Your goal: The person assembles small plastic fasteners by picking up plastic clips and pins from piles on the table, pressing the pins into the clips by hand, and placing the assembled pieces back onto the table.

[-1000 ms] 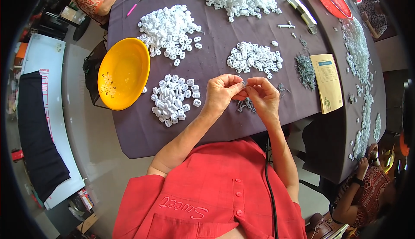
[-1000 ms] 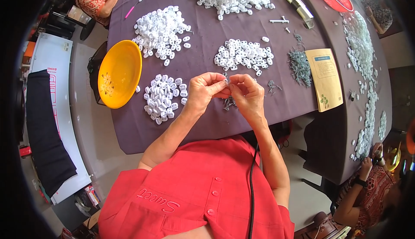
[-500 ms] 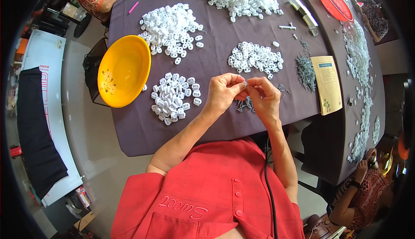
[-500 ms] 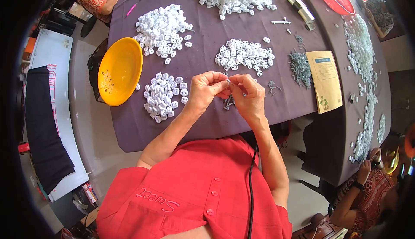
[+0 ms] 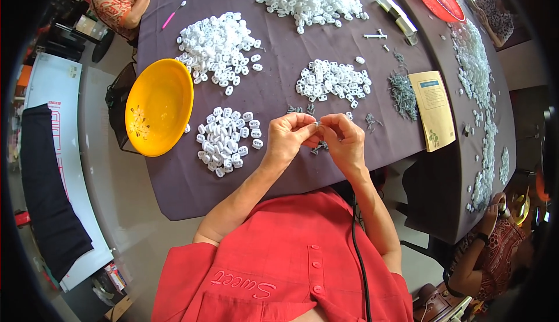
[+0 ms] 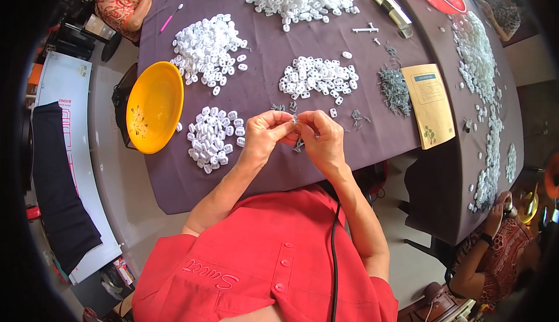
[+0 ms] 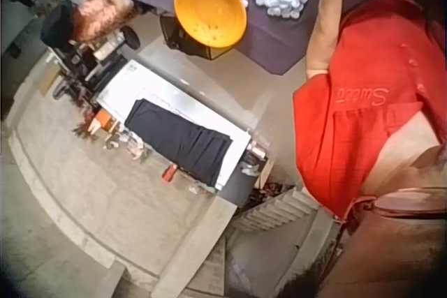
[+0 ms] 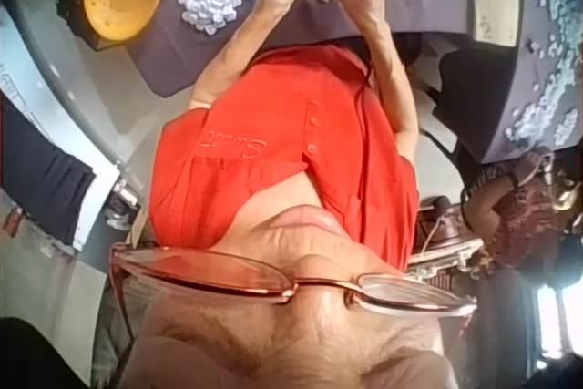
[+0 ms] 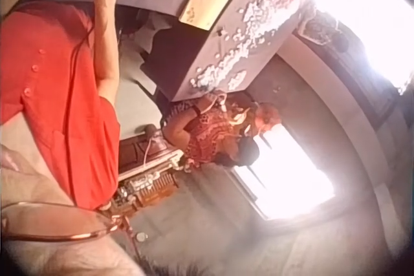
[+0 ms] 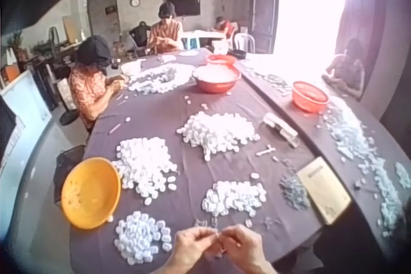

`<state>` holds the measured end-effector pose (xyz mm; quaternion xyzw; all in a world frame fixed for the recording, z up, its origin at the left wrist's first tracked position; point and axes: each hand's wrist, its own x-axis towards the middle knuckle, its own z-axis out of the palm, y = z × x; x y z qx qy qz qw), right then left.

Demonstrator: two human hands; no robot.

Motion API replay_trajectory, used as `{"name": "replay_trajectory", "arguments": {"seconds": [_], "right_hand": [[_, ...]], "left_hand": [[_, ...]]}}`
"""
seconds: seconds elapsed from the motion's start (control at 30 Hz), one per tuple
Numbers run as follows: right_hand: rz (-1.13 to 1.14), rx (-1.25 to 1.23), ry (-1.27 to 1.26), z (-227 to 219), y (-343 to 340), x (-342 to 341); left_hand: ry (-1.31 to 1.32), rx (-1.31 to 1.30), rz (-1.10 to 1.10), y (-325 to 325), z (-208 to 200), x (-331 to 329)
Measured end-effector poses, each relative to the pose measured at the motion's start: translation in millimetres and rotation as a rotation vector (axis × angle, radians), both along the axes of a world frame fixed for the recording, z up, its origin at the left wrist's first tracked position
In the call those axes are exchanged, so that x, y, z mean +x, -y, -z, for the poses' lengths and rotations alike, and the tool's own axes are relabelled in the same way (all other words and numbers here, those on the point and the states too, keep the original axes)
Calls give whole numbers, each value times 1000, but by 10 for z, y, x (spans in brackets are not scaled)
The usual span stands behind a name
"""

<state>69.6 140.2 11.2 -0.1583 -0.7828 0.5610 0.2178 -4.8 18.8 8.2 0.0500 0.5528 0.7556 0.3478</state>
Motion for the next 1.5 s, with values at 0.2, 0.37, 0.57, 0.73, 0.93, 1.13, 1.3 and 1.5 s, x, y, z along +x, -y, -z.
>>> {"name": "replay_trajectory", "arguments": {"seconds": [0.2,0.37,0.57,0.73,0.93,1.13,1.3,1.5], "right_hand": [[-54,63,9,-47,11,-35],[-52,-245,99,17,-18,-14],[-129,-162,137,28,-118,-118],[-104,292,41,10,-341,-441],[-152,705,92,78,-306,-664],[-146,628,68,145,-369,-676],[-43,372,115,54,-354,-546],[-119,-314,99,-66,-266,-215]], "left_hand": [[-9,-19,1,54,51,-10],[-21,-26,23,42,-24,4],[56,24,-43,-22,108,-34],[102,17,-124,39,137,-96],[145,59,-140,117,138,-102],[151,82,-148,144,96,-111],[153,94,-136,93,40,-130],[146,135,-118,26,-93,-139]]}}
